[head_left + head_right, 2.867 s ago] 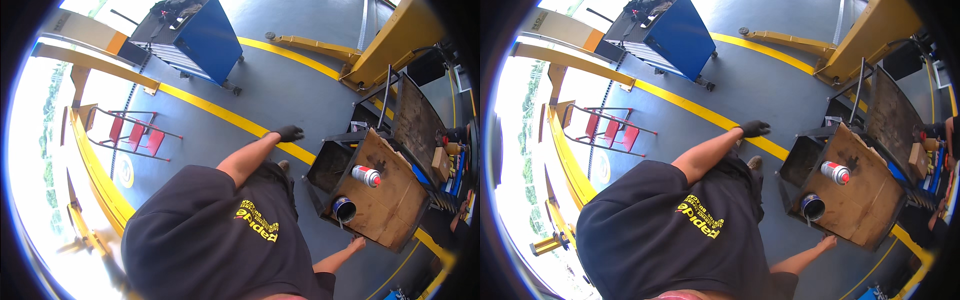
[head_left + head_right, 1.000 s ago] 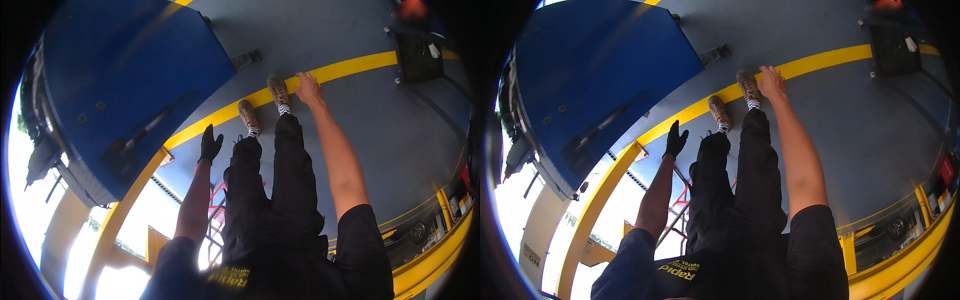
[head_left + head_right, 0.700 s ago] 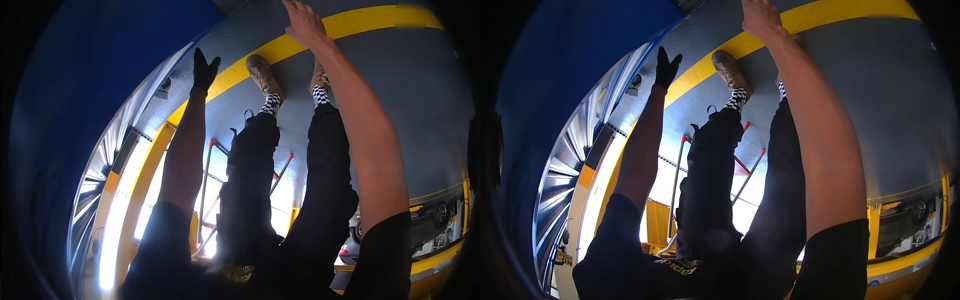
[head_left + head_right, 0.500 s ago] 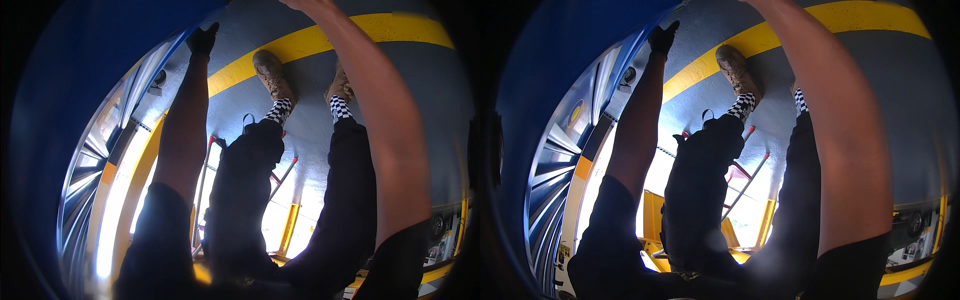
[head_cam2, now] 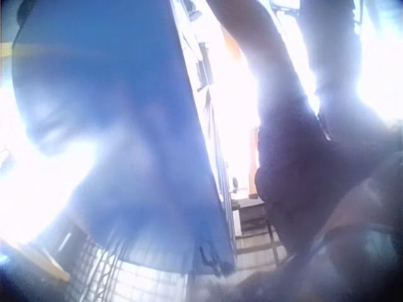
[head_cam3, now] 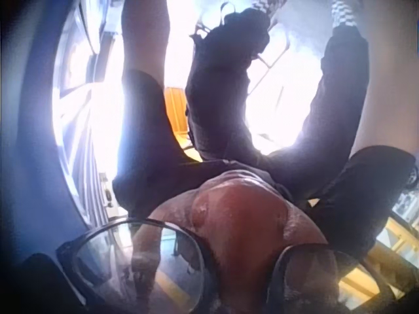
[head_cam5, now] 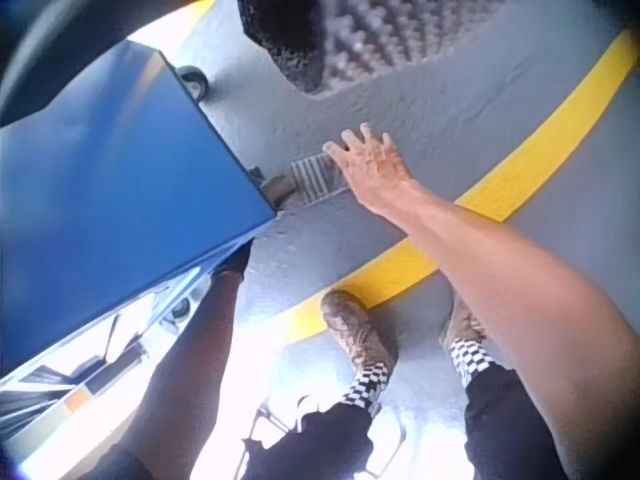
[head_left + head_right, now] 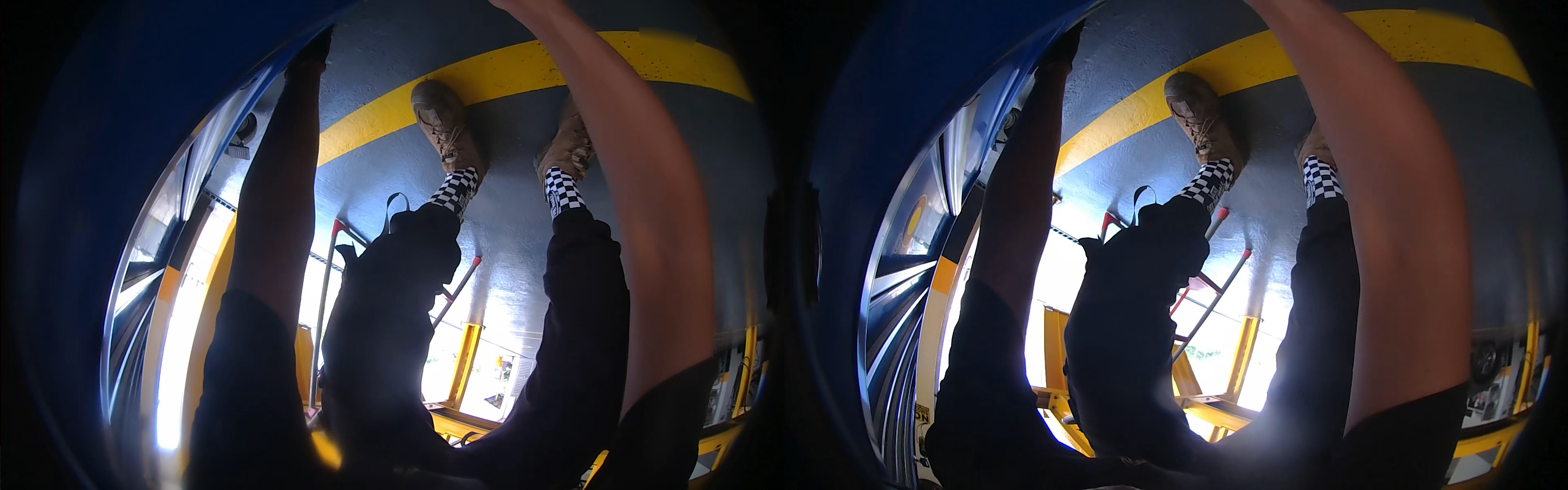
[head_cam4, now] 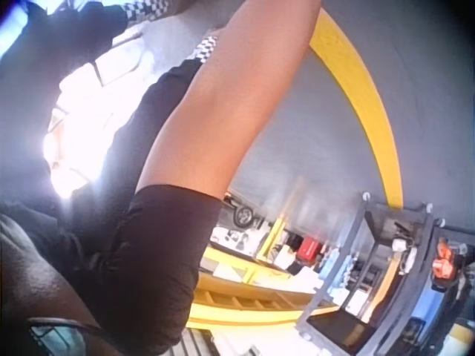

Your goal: The person sits on the floor and uses a wrench to loosen and remove a caster wheel from a blue rolling cart. They then reattach the wheel and tighten it back in place.

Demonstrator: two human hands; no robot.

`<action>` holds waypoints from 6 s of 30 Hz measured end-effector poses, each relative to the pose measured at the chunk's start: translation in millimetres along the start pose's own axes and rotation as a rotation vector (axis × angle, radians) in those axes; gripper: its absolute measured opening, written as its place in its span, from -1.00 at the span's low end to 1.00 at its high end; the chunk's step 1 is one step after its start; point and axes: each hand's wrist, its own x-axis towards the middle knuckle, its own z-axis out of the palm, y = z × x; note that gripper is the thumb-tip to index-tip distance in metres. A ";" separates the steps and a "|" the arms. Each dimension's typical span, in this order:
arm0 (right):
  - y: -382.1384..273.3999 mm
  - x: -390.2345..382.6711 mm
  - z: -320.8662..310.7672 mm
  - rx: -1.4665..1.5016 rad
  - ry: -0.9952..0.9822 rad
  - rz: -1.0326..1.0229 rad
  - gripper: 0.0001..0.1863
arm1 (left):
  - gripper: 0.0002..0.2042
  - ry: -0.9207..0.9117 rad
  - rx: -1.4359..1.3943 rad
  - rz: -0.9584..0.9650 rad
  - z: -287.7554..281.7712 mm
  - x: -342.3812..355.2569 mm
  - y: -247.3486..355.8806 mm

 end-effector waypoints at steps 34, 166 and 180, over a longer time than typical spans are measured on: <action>134.8 -219.4 -32.5 0.081 0.223 0.420 -0.32 | -0.17 -0.251 -0.122 0.170 -61.5 -112.9 293.9; -603.0 -161.1 -803.9 0.295 0.786 -0.282 -0.22 | -0.60 0.749 -1.439 0.401 -1049.8 -340.0 -233.0; -628.4 -427.9 -964.1 0.758 1.085 0.056 -0.29 | -0.40 0.534 -0.559 1.357 -1249.8 -347.1 -102.8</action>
